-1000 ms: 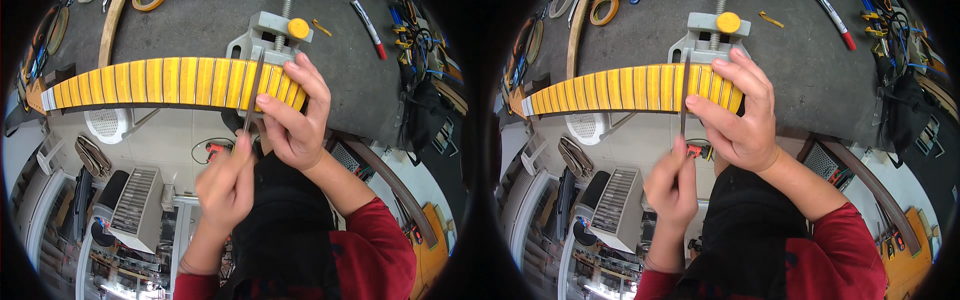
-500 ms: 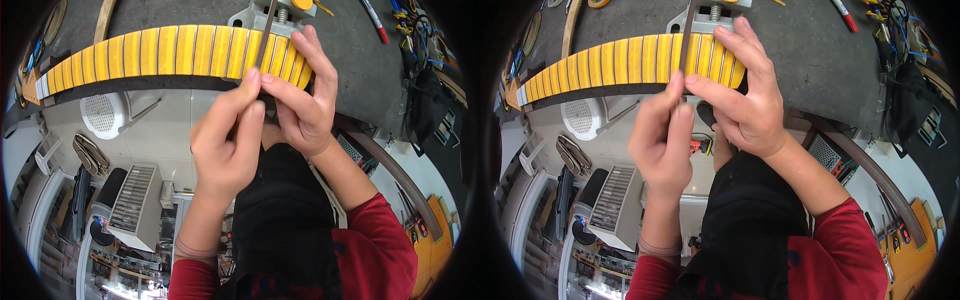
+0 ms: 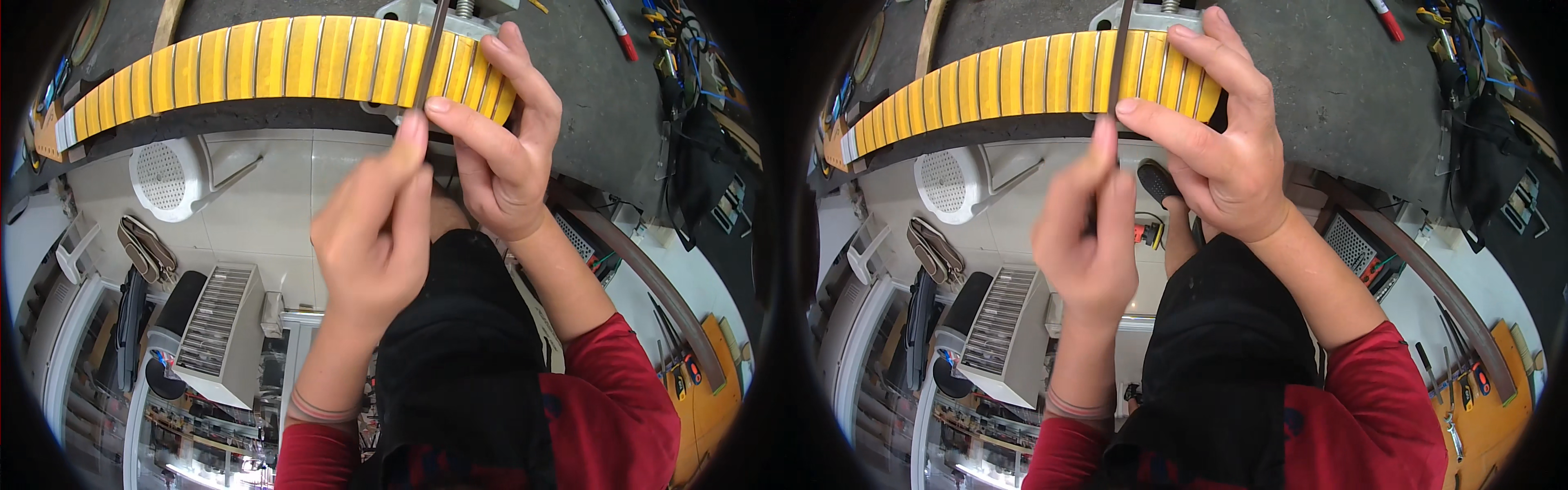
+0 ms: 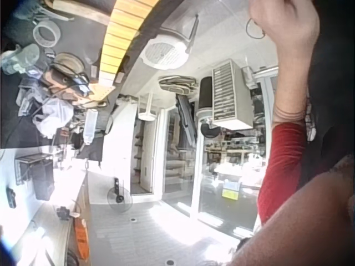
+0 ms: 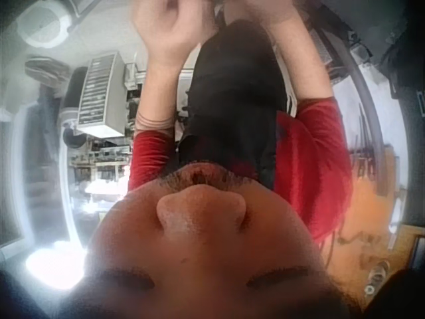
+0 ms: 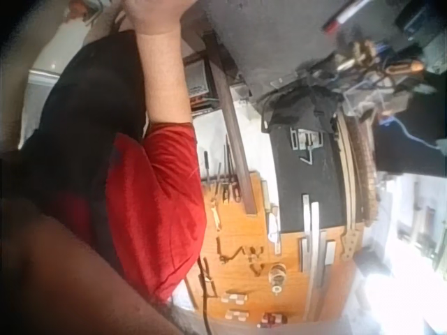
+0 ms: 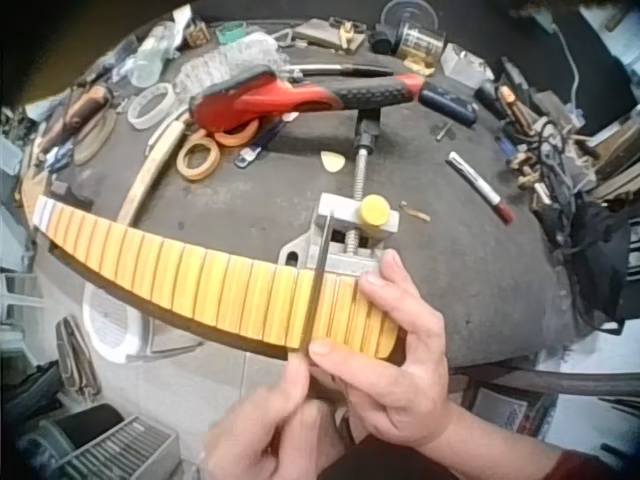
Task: The person files the metal frets on a guitar neck with a handheld file while the neck is held in a vise. The person moves the file back and forth across the frets, pauses to pick up an item from the workbench, and continues filing.
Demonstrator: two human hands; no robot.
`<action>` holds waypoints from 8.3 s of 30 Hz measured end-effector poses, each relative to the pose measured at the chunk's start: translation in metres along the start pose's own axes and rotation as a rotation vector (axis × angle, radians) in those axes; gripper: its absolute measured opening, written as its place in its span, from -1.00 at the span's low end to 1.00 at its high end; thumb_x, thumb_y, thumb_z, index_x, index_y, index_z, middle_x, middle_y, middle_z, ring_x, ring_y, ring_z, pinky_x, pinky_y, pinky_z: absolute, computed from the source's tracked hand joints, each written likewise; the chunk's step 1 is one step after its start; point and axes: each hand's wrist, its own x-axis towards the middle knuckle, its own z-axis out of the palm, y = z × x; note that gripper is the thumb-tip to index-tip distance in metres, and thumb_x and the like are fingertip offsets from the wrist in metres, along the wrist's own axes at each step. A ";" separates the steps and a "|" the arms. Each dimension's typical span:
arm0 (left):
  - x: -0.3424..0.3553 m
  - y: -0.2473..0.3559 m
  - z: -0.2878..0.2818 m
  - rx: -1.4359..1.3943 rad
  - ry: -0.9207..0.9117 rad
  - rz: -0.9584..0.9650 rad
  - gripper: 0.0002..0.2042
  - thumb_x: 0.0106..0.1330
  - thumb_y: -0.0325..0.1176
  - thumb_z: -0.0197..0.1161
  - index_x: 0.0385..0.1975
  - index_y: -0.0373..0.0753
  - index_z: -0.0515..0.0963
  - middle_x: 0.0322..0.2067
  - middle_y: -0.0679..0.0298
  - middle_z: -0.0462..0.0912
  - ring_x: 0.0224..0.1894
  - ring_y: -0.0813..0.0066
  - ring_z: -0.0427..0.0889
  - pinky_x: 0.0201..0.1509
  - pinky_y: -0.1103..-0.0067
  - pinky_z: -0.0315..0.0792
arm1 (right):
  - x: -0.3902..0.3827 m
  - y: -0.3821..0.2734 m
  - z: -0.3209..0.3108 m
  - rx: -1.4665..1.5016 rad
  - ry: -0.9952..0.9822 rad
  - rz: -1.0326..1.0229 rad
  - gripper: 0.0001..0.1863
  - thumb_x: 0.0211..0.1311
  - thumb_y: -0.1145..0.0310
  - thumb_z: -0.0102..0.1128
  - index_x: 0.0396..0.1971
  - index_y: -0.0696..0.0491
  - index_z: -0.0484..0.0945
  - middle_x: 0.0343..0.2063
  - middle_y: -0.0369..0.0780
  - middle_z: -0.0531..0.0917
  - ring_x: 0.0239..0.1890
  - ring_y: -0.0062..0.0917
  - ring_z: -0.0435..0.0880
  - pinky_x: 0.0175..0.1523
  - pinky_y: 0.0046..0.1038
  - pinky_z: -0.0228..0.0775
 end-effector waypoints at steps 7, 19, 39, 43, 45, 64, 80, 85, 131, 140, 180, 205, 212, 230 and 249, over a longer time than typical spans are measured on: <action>-0.032 -0.003 -0.013 0.107 -0.052 0.024 -0.64 0.38 -0.73 0.31 0.17 -0.45 0.66 -0.25 0.07 0.79 -0.42 0.64 0.56 -0.32 0.66 0.46 | -0.006 0.010 -0.001 -0.065 -0.024 -0.103 -0.44 0.17 0.79 0.22 0.05 -0.14 0.77 0.40 0.04 0.39 0.55 0.14 0.31 0.60 0.00 0.22; -0.050 -0.008 -0.016 0.087 -0.035 0.046 -0.65 0.43 -0.74 0.27 0.19 -0.45 0.64 -0.33 0.32 0.67 -0.47 0.73 0.45 -0.40 0.70 0.34 | -0.006 0.009 -0.003 -0.101 -0.042 -0.095 -0.41 0.15 0.81 0.21 0.06 -0.16 0.76 0.37 0.02 0.41 0.54 0.15 0.32 0.60 -0.01 0.23; -0.034 -0.008 -0.008 0.079 -0.022 0.038 -0.64 0.42 -0.71 0.29 0.20 -0.47 0.64 -0.33 0.18 0.71 -0.46 0.64 0.47 -0.37 0.66 0.39 | -0.001 0.007 0.000 -0.083 -0.013 -0.106 -0.49 0.23 0.75 0.27 0.08 -0.12 0.74 0.37 0.03 0.42 0.53 0.15 0.33 0.57 0.01 0.25; -0.086 -0.012 -0.031 -0.018 -0.027 -0.007 -0.64 0.34 -0.74 0.29 0.14 -0.49 0.64 -0.52 0.19 0.59 -0.57 0.54 0.44 -0.47 0.61 0.33 | -0.003 0.009 0.000 -0.086 -0.014 -0.108 -0.49 0.23 0.75 0.28 0.09 -0.12 0.74 0.37 0.03 0.42 0.54 0.15 0.33 0.57 0.00 0.25; -0.091 -0.015 -0.036 -0.079 0.035 -0.015 -0.69 0.28 -0.74 0.34 0.04 -0.53 0.64 -0.54 0.14 0.63 -0.62 0.48 0.47 -0.53 0.58 0.32 | -0.003 0.008 0.001 -0.081 -0.021 -0.101 -0.49 0.23 0.75 0.29 0.09 -0.12 0.74 0.38 0.03 0.41 0.54 0.15 0.32 0.57 0.00 0.25; -0.027 -0.014 0.002 -0.123 0.061 -0.006 -0.64 0.32 -0.75 0.35 0.12 -0.46 0.67 -0.33 0.11 0.76 -0.44 0.54 0.65 -0.32 0.63 0.51 | -0.002 0.007 0.000 -0.075 -0.014 -0.079 -0.50 0.23 0.74 0.29 0.07 -0.12 0.74 0.38 0.03 0.41 0.54 0.13 0.32 0.58 0.00 0.24; -0.084 -0.015 -0.040 0.042 -0.106 0.007 -0.67 0.37 -0.77 0.26 0.11 -0.47 0.62 -0.45 0.20 0.64 -0.52 0.55 0.48 -0.42 0.63 0.38 | -0.004 0.009 0.000 -0.058 -0.029 -0.094 -0.54 0.32 0.73 0.26 0.09 -0.10 0.73 0.40 0.02 0.39 0.55 0.14 0.30 0.58 -0.01 0.22; -0.074 -0.025 -0.027 -0.090 0.021 0.050 -0.64 0.23 -0.78 0.34 0.05 -0.50 0.65 -0.54 0.18 0.59 -0.62 0.44 0.45 -0.53 0.57 0.31 | -0.004 0.009 0.001 -0.057 -0.021 -0.096 -0.55 0.34 0.72 0.25 0.10 -0.09 0.72 0.39 0.03 0.39 0.55 0.15 0.30 0.58 0.01 0.22; 0.024 0.020 0.000 -0.003 -0.063 -0.125 -0.66 0.31 -0.75 0.35 0.08 -0.46 0.68 -0.51 0.13 0.62 -0.58 0.41 0.51 -0.47 0.58 0.39 | -0.006 0.010 -0.001 -0.001 -0.030 0.035 -0.32 -0.04 0.67 0.34 0.14 -0.22 0.77 0.32 -0.17 0.47 0.50 0.04 0.36 0.58 -0.03 0.26; -0.039 0.024 -0.034 0.064 -0.150 -0.134 -0.69 0.41 -0.71 0.31 0.13 -0.49 0.64 -0.26 0.12 0.78 -0.38 0.59 0.63 -0.26 0.61 0.53 | -0.004 0.010 -0.003 0.030 -0.046 0.057 -0.33 -0.03 0.64 0.36 0.14 -0.24 0.78 0.32 -0.18 0.47 0.52 0.04 0.33 0.58 -0.04 0.27; 0.018 0.018 -0.002 0.081 -0.039 -0.046 -0.61 0.33 -0.74 0.35 0.16 -0.40 0.67 -0.51 0.15 0.57 -0.58 0.36 0.51 -0.48 0.48 0.42 | -0.002 0.007 0.007 -0.029 0.045 0.009 -0.39 0.09 0.67 0.32 0.13 -0.23 0.74 0.29 -0.15 0.50 0.44 0.02 0.42 0.55 -0.05 0.32; 0.013 0.009 0.000 0.118 -0.009 0.034 -0.61 0.31 -0.77 0.35 0.14 -0.41 0.67 -0.52 0.11 0.57 -0.57 0.29 0.51 -0.45 0.46 0.45 | -0.002 0.007 0.003 -0.054 -0.035 -0.042 -0.47 0.31 0.71 0.15 0.20 -0.08 0.68 0.37 -0.03 0.38 0.55 0.08 0.28 0.59 -0.04 0.20; -0.056 0.000 -0.021 0.151 -0.071 -0.020 -0.64 0.33 -0.76 0.34 0.11 -0.42 0.67 -0.43 0.10 0.65 -0.52 0.30 0.55 -0.42 0.45 0.46 | -0.005 0.010 0.003 -0.073 -0.004 -0.055 -0.47 0.31 0.71 0.13 0.20 -0.06 0.68 0.37 -0.03 0.38 0.55 0.08 0.28 0.59 -0.04 0.21; -0.081 -0.001 -0.037 0.121 -0.060 0.107 -0.56 0.33 -0.77 0.23 0.23 -0.45 0.56 -0.54 0.23 0.51 -0.58 0.51 0.37 -0.52 0.57 0.23 | -0.005 0.010 0.002 -0.081 -0.022 -0.050 -0.49 0.31 0.70 0.10 0.20 -0.05 0.66 0.38 -0.02 0.36 0.56 0.06 0.27 0.59 -0.04 0.20; -0.026 0.015 -0.007 0.361 -0.026 0.085 -0.59 0.28 -0.72 0.36 0.14 -0.32 0.71 -0.54 0.29 0.42 -0.60 0.48 0.39 -0.54 0.51 0.27 | 0.000 0.009 0.003 -0.010 0.048 0.015 -0.35 0.06 0.70 0.31 0.17 -0.19 0.71 0.29 -0.17 0.51 0.46 0.02 0.41 0.54 -0.02 0.34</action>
